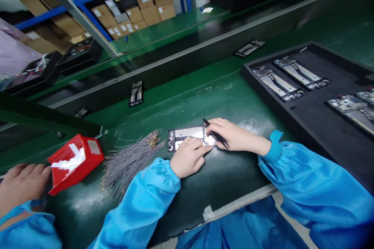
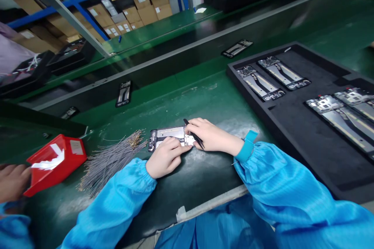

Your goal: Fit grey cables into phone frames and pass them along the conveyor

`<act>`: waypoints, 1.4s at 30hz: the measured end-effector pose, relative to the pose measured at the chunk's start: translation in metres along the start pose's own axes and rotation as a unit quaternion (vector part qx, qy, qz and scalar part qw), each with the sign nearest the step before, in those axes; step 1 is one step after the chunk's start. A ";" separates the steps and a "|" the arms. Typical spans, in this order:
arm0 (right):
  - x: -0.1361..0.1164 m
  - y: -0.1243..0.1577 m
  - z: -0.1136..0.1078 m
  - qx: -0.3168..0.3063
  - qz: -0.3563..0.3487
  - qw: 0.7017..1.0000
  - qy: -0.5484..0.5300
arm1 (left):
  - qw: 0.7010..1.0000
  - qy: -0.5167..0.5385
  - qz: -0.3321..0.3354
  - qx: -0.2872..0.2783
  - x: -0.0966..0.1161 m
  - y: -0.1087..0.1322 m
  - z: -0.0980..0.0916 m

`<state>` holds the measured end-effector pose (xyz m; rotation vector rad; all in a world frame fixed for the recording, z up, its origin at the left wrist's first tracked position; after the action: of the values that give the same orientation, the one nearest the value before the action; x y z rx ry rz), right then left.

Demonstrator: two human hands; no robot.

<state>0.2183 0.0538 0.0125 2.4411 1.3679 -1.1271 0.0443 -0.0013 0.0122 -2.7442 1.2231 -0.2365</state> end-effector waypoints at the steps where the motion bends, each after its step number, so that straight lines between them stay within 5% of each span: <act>1: -0.001 -0.002 0.000 -0.004 0.006 1.000 0.009 | 1.000 -0.006 -0.001 -0.004 0.001 0.000 0.000; 10: -0.005 -0.012 -0.001 -0.039 0.065 0.997 0.024 | 0.998 -0.058 0.014 -0.028 0.003 -0.002 -0.003; 19: 0.004 -0.006 0.001 -0.025 0.060 0.998 -0.012 | 0.996 0.082 0.002 0.022 -0.024 0.008 -0.001; 42: -0.003 -0.017 0.000 -0.068 0.081 0.993 0.042 | 0.997 0.066 0.008 0.040 -0.024 0.007 0.001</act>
<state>0.2040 0.0616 0.0188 2.4737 1.1988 -0.8742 0.0233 0.0123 0.0072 -2.6860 1.2377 -0.4611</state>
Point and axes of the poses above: each hand's wrist, its own y-axis away from the middle knuckle, its own z-axis out of the palm, x = y × z, the point moved 2 cm from there along -y, towards the middle knuckle, and after that the axes turned 11 degrees about -y, right-handed, at the moved point
